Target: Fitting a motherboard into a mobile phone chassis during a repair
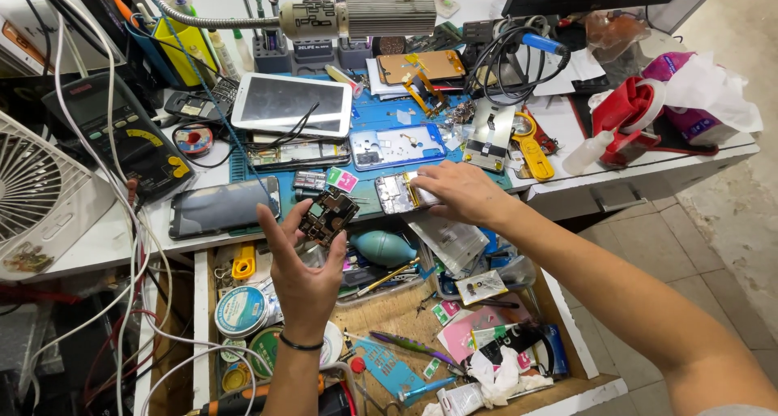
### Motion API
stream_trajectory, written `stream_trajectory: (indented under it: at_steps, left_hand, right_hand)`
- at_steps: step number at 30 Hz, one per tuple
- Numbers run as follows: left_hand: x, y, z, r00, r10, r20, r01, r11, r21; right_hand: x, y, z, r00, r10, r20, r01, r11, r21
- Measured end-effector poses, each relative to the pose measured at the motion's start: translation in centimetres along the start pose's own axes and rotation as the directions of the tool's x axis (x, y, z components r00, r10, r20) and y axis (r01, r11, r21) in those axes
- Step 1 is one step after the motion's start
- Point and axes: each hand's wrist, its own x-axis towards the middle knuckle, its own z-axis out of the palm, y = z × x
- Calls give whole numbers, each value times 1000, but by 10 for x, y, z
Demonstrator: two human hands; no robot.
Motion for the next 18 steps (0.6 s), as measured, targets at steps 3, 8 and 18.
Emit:
stream_trajectory:
  at_steps: [3,8,18]
  left_hand:
    - [3,0,6,998,-36,-59,37,999,8]
    - [2,-2,5,997,-34,-63,35,999,14]
    - [3,-3,6,997,-17,-71,18,1000,16]
  right_hand:
    - [-4,-5,-5,999,28,-26,-30,997,-67]
    - [1,-1,-7,999,34,26,-33,999,-38]
    - [5,-13,-18,998,-11,66,18,994,-110]
